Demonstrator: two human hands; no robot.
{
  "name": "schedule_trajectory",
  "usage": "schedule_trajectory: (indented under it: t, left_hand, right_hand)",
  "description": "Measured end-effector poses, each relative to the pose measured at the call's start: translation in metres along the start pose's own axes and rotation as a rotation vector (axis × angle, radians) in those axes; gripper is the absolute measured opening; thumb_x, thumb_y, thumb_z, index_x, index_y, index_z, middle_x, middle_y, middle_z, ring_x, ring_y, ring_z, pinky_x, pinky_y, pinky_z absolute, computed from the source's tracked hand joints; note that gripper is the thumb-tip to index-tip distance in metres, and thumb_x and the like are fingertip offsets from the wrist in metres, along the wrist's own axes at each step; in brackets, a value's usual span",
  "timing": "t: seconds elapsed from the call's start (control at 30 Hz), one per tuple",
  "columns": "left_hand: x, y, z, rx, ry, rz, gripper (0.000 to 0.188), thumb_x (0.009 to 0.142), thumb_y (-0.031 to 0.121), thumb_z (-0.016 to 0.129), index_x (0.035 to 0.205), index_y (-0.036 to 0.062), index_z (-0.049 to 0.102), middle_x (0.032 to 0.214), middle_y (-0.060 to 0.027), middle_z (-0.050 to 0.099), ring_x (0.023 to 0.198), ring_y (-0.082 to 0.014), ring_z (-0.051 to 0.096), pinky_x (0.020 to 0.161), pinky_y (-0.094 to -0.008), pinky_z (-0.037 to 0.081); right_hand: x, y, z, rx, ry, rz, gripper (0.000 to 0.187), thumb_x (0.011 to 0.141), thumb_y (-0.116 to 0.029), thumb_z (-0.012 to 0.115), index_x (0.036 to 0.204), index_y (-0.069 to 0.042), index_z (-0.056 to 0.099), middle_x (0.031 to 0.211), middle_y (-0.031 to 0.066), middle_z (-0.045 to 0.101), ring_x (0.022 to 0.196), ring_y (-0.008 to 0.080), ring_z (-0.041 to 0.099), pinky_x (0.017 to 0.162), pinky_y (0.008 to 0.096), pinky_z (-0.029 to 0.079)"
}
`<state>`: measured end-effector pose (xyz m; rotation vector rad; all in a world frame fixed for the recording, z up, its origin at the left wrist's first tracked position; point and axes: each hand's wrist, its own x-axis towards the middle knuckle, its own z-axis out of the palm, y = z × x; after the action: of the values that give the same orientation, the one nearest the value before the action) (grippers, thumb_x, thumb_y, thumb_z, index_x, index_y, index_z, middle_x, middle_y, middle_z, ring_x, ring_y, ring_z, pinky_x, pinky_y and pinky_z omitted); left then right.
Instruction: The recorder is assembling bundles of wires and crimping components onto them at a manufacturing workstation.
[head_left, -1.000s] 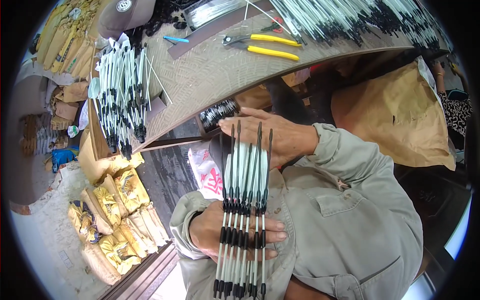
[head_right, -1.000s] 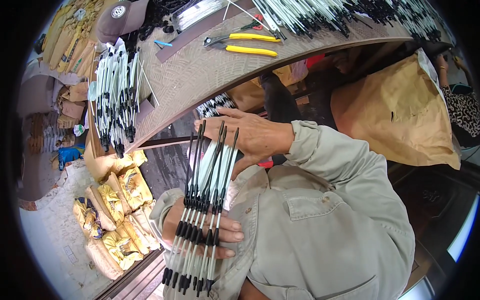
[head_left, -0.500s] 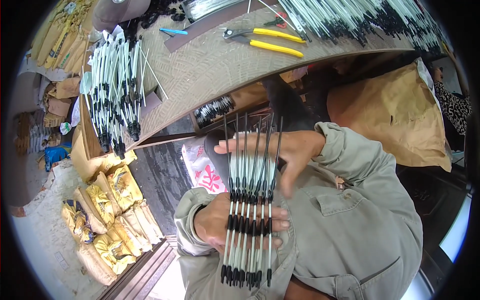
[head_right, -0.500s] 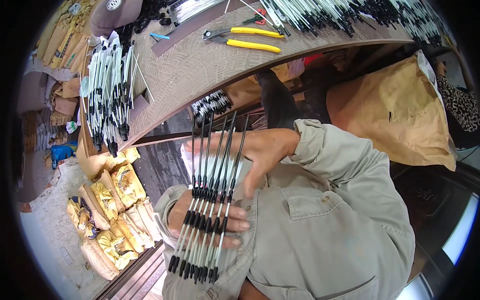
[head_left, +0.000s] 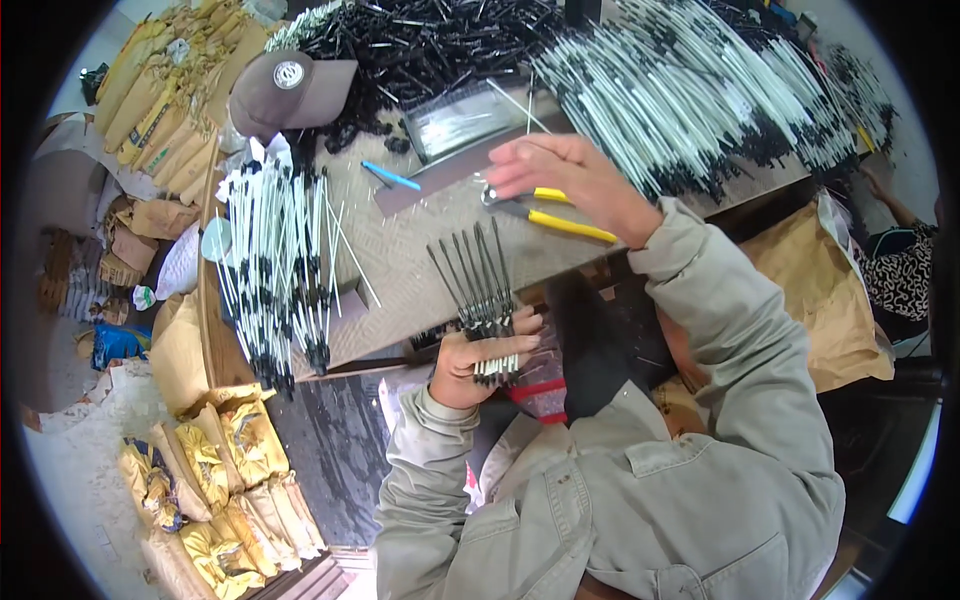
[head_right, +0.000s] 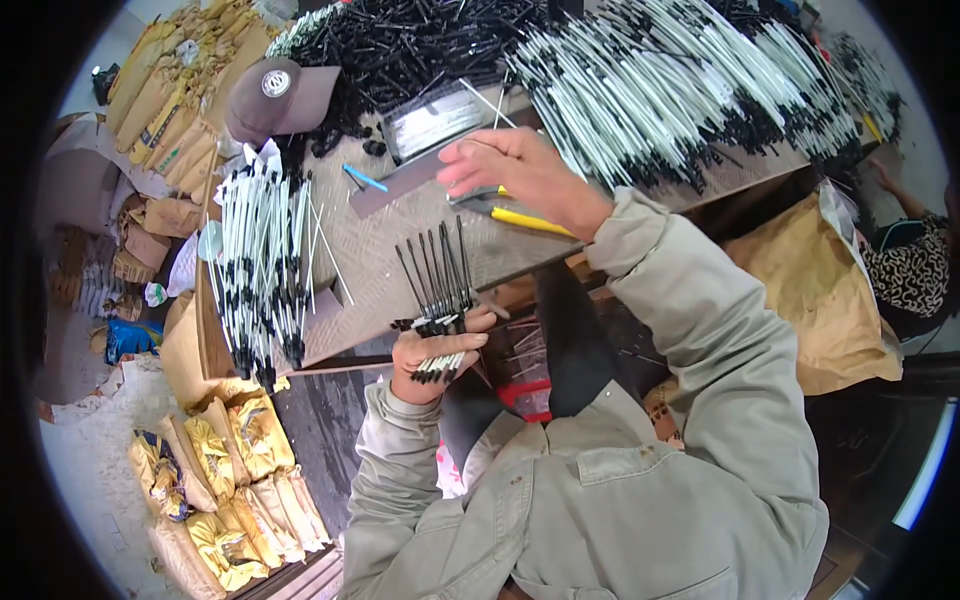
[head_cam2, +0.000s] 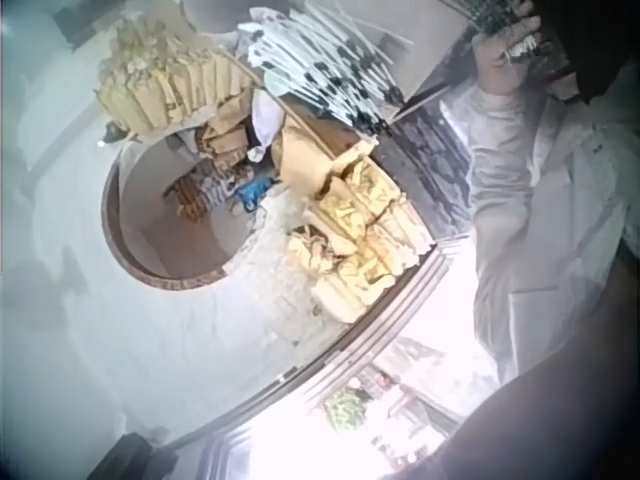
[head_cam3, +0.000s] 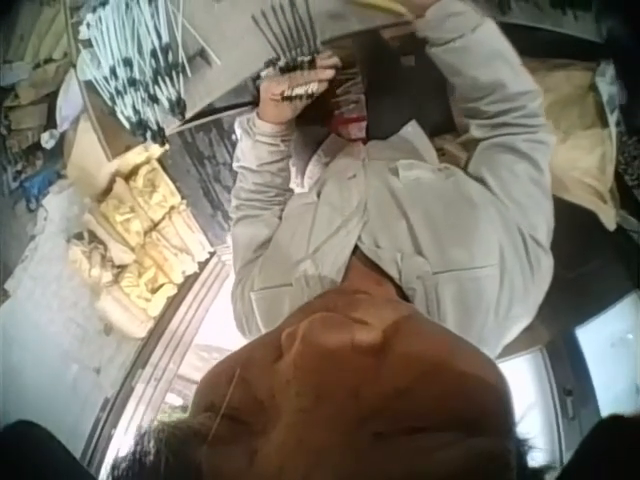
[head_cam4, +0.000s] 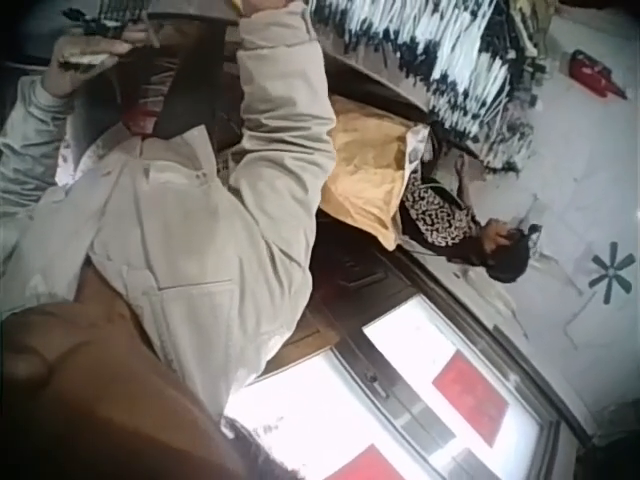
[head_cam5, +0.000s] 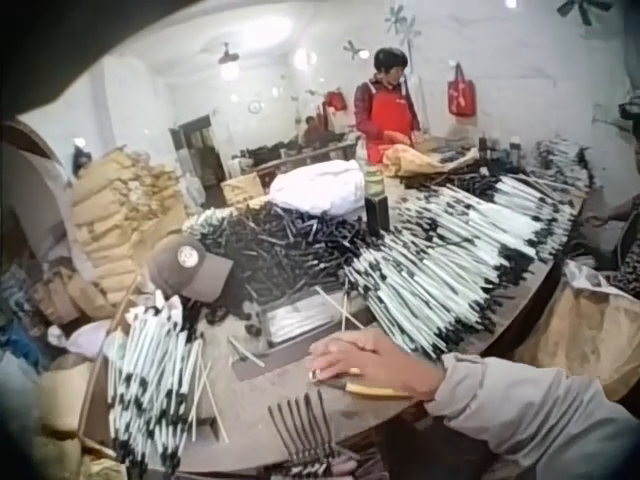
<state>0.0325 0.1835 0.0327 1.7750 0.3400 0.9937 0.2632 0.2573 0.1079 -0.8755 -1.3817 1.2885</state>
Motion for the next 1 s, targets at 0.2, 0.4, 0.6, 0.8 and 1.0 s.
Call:
schedule_trajectory:
  t: [0.2, 0.4, 0.6, 0.8, 1.0]
  left_hand:
    - [0.007, 0.009, -0.006, -0.150, 0.096, -0.193, 0.026, 0.074, -0.008, 0.064, 0.100, -0.0035, 0.063, 0.101, -0.0176, 0.064, 0.101, -0.0262, 0.060, 0.090, -0.0343, 0.045]
    - [0.016, 0.028, 0.001, -0.406, 0.242, -0.365, 0.027, 0.083, -0.006, 0.055, 0.109, -0.0080, 0.057, 0.104, -0.0179, 0.063, 0.098, -0.0234, 0.060, 0.089, -0.0327, 0.045]
    - [0.013, 0.023, -0.001, -0.405, 0.233, -0.420, 0.033, 0.086, 0.005, 0.054, 0.116, -0.0062, 0.052, 0.103, -0.0222, 0.062, 0.098, -0.0288, 0.060, 0.088, -0.0390, 0.046]
    - [0.009, 0.017, -0.003, -0.422, 0.187, -0.390, 0.037, 0.091, 0.013, 0.047, 0.120, -0.0097, 0.046, 0.107, -0.0241, 0.059, 0.099, -0.0302, 0.058, 0.088, -0.0389, 0.045]
    - [0.010, 0.014, -0.005, -0.429, 0.215, -0.404, 0.046, 0.089, 0.022, 0.054, 0.121, -0.0098, 0.045, 0.106, -0.0250, 0.059, 0.096, -0.0305, 0.060, 0.085, -0.0403, 0.047]
  right_hand:
    - [0.061, -0.026, -0.022, -0.676, -0.006, -0.198, 0.017, 0.081, -0.015, 0.058, 0.088, -0.002, 0.064, 0.081, 0.0064, 0.065, 0.075, 0.0141, 0.062, 0.066, 0.0263, 0.046]
    - [0.142, 0.045, -0.026, -1.349, 0.060, -0.063, 0.011, 0.073, -0.013, 0.056, 0.077, -0.005, 0.062, 0.087, 0.0104, 0.060, 0.088, 0.0294, 0.057, 0.074, 0.0387, 0.048]
    - [0.160, 0.066, -0.030, -1.540, -0.141, -0.203, 0.011, 0.072, -0.015, 0.057, 0.074, -0.005, 0.063, 0.086, 0.0088, 0.060, 0.090, 0.0287, 0.057, 0.074, 0.0395, 0.049]
    - [0.159, 0.067, -0.035, -1.536, -0.077, -0.347, 0.008, 0.070, -0.011, 0.059, 0.072, -0.005, 0.064, 0.084, 0.0116, 0.061, 0.085, 0.0286, 0.059, 0.071, 0.0401, 0.050]
    - [0.104, 0.032, -0.012, -0.546, 0.122, -0.395, 0.006, 0.084, -0.008, 0.052, 0.086, -0.004, 0.056, 0.093, 0.0078, 0.059, 0.072, 0.0197, 0.058, 0.064, 0.0286, 0.047]
